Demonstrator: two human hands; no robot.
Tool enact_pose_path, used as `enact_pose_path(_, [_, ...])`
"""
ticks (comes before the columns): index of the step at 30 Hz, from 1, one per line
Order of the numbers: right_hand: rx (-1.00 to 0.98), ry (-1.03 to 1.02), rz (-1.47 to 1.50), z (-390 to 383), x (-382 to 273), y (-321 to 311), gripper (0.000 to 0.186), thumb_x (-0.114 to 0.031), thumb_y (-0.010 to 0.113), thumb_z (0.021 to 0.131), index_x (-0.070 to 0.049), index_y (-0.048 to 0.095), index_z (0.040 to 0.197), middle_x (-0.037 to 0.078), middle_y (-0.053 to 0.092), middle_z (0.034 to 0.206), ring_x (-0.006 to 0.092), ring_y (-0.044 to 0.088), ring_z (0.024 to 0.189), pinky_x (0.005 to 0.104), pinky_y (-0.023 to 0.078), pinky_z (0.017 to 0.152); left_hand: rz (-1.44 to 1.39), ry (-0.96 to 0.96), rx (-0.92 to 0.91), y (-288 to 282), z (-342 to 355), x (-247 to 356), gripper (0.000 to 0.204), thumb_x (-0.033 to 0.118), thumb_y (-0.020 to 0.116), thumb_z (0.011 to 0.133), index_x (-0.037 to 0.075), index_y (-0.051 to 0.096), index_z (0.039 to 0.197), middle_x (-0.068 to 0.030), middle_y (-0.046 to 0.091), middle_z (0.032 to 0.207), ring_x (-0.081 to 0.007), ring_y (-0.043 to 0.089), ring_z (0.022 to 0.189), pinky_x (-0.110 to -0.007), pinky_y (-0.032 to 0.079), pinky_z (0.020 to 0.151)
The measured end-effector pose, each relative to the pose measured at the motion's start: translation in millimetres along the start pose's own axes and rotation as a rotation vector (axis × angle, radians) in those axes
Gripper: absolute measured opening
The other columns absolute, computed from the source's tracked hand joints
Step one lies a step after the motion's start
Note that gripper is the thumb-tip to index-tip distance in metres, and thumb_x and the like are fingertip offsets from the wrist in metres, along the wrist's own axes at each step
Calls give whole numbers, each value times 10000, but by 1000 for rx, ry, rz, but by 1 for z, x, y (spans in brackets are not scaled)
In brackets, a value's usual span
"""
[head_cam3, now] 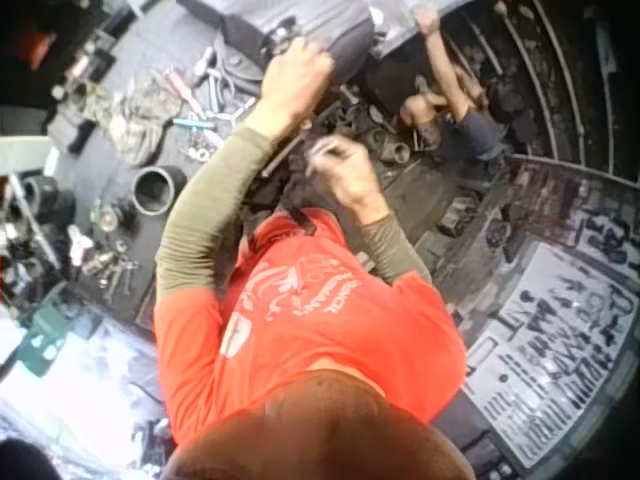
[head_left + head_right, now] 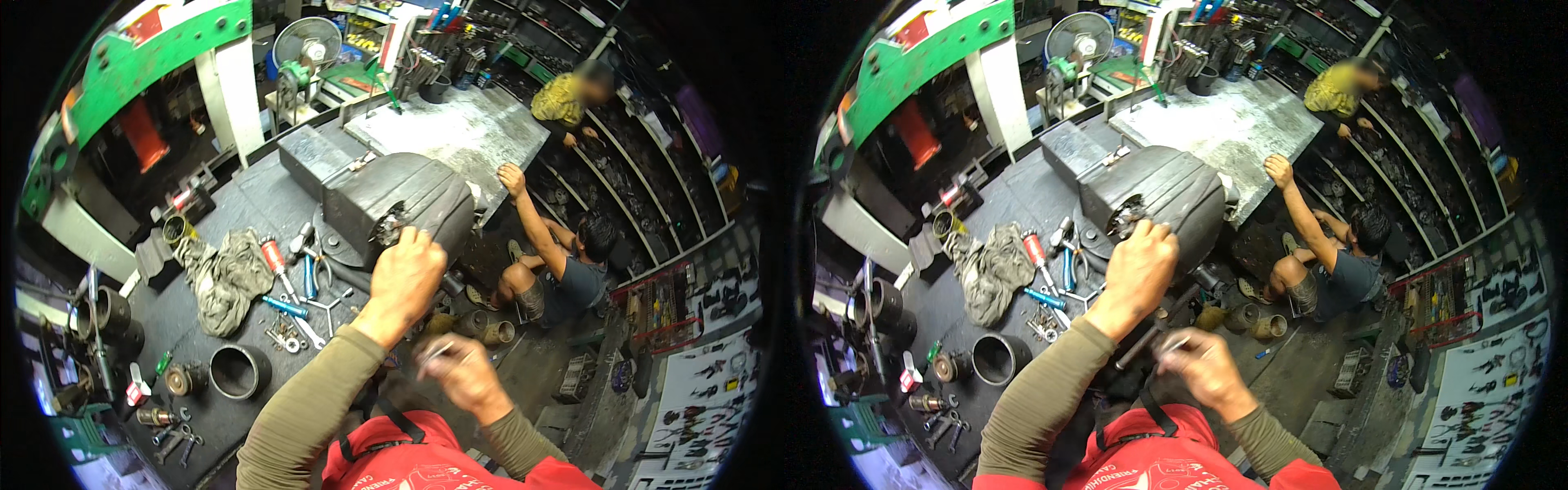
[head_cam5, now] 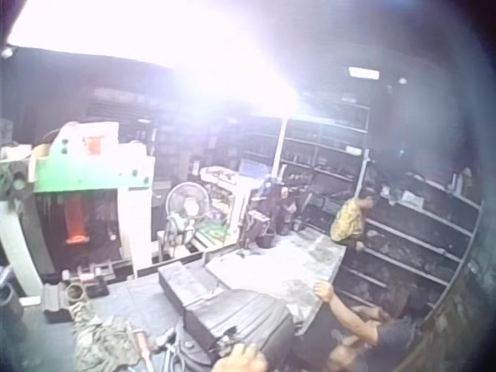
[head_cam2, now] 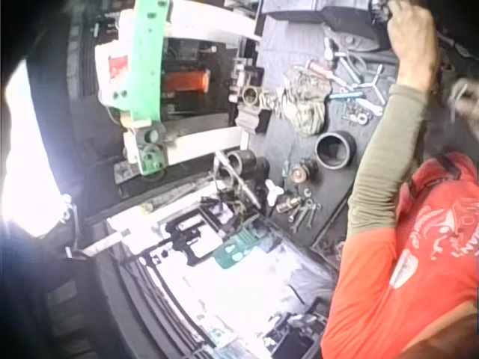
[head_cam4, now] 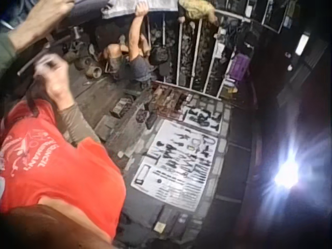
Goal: The person works at a cluttered workbench in a workshop, using a torch to heat a metal component and then manipulating small parts with pliers and a screwdriver. The person repeatedly handles and adjusts the parts while another person works nearby.
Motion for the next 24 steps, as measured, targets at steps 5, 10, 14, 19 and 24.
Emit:
enact_pose_path(5, [-101,-183,512,74,-95,-54,215,-182,710,975,-22,637,1098,56,603,989,148,568,861,275,480,713,-47,-57,99,0,-8,1,467,-32,693,669,12,701,1134,-111,692,1215,-289,630,1106,-374,578,894])
enact_pose_path(10, [-271,-74,717,116,-127,-75,225,-213,672,1005,-10,651,1102,64,574,958,148,526,827,256,459,662,-91,-99,216,-4,-9,7,441,-83,666,662,-3,709,1093,-117,700,1186,-309,642,1074,-397,564,901])
enact_pose_path(14, [-356,-52,640,140,-141,-75,232,-220,670,1007,-12,671,1111,83,605,957,152,530,801,262,457,633,-78,-190,251,-3,-8,11,436,-99,652,657,-5,721,1077,-125,705,1176,-313,648,1075,-401,558,912])
enact_pose_path(19, [133,-508,-762,191,-178,-86,177,-163,786,903,7,738,907,78,651,774,178,610,727,294,480,662,-104,-220,279,-2,-10,12,419,-71,655,673,-13,716,1083,-118,703,1183,-310,650,1084,-395,566,907])
enact_pose_path(24, [-120,-983,-1364,199,-181,-46,174,-156,811,822,-10,727,863,121,663,886,302,613,885,396,487,787,-43,-178,233,-2,-9,12,332,38,655,779,-34,697,1100,-127,685,1194,-284,644,1117,-352,596,855])
Point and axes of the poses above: each hand's wrist, its own z-axis towards the middle knuckle, its own y-axis out of the palm, x = y × z, the point moved 6 cm from there along z, towards the middle knuckle
